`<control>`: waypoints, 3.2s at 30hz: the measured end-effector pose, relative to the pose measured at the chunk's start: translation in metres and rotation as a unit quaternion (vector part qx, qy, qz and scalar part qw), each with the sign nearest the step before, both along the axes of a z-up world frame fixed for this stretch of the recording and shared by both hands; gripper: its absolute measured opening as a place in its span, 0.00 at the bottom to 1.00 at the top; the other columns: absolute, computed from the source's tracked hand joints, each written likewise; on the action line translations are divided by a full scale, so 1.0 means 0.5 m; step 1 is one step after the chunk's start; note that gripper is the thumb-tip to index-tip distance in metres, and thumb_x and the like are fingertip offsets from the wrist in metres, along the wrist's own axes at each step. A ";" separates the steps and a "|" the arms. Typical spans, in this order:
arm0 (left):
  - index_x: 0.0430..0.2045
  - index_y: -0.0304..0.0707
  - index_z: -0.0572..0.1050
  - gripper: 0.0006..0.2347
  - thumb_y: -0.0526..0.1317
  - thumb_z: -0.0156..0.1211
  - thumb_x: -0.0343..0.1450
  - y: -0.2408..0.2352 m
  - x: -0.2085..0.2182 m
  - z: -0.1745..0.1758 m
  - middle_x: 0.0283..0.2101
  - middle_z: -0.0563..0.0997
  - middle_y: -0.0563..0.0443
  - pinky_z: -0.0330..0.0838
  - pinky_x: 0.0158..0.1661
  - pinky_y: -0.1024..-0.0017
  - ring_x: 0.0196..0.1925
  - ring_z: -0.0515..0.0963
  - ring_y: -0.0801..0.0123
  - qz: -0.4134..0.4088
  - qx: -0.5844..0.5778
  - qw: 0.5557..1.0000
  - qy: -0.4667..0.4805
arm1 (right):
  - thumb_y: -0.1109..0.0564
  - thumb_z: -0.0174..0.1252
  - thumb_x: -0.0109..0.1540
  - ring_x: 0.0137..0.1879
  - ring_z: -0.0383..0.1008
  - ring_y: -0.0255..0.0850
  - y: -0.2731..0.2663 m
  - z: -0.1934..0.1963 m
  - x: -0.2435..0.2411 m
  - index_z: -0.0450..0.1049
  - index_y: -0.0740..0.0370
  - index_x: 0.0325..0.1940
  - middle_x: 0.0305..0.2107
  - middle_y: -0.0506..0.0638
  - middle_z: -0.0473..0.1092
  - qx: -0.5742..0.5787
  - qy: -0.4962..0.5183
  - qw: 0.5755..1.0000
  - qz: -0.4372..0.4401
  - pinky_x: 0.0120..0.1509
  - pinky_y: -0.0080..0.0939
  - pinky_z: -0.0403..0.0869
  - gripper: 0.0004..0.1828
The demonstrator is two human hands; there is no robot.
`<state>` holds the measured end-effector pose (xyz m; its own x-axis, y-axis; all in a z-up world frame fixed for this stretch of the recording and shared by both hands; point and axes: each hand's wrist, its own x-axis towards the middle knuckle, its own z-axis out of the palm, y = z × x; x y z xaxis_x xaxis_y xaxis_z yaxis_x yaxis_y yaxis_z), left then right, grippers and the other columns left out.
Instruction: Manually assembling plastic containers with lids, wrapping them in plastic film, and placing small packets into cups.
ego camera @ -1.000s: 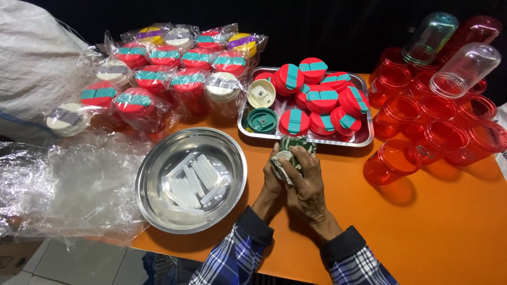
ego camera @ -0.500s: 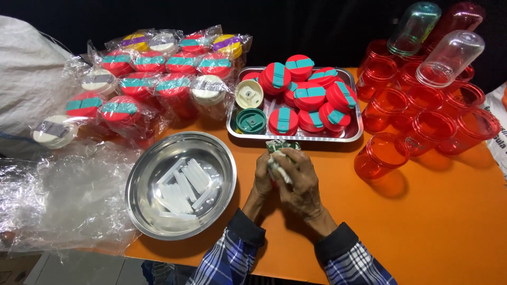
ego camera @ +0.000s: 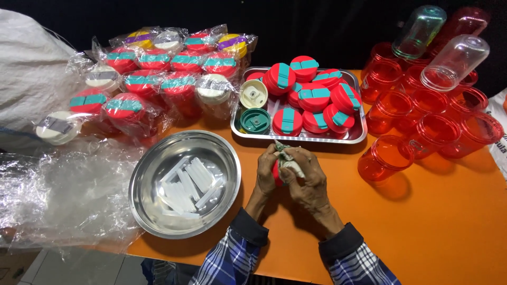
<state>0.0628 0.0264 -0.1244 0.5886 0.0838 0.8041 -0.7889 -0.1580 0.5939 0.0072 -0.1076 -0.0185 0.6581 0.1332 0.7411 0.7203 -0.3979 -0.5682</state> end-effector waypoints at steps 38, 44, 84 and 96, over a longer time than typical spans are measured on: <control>0.40 0.37 0.82 0.24 0.56 0.38 0.80 -0.038 -0.006 -0.075 0.39 0.84 0.37 0.77 0.52 0.60 0.44 0.83 0.60 -0.046 -0.248 0.887 0.387 | 0.47 0.60 0.64 0.57 0.76 0.60 0.005 0.008 0.003 0.80 0.62 0.50 0.50 0.60 0.74 -0.003 -0.131 0.990 0.042 0.70 0.60 0.70 0.18; 0.47 0.36 0.76 0.25 0.58 0.38 0.77 -0.029 -0.068 0.114 0.32 0.84 0.39 0.77 0.29 0.78 0.25 0.82 0.66 -0.094 -0.323 0.879 0.337 | 0.50 0.51 0.72 0.48 0.79 0.51 -0.023 -0.024 0.016 0.80 0.55 0.49 0.39 0.55 0.78 0.069 0.157 0.981 -0.085 0.58 0.51 0.76 0.13; 0.46 0.31 0.80 0.15 0.43 0.61 0.71 -0.053 -0.082 0.176 0.46 0.83 0.34 0.78 0.54 0.51 0.48 0.83 0.49 -0.269 -0.590 0.640 0.411 | 0.42 0.43 0.72 0.57 0.76 0.44 -0.026 0.060 0.006 0.77 0.48 0.62 0.50 0.56 0.77 0.121 0.335 0.934 -0.005 0.68 0.53 0.70 0.22; 0.34 0.36 0.77 0.10 0.43 0.66 0.71 -0.045 -0.102 0.257 0.42 0.83 0.40 0.78 0.54 0.60 0.46 0.83 0.60 -0.167 -0.628 0.675 0.350 | 0.58 0.48 0.72 0.72 0.60 0.66 0.033 -0.004 -0.037 0.62 0.73 0.72 0.67 0.72 0.61 -0.086 -0.032 0.995 -0.027 0.77 0.58 0.60 0.25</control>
<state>0.0116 0.0037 0.0042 0.9420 0.2098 -0.2621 -0.1135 0.9338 0.3394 -0.0111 -0.0909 -0.0208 0.6194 0.2263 0.7517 0.7277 -0.5247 -0.4417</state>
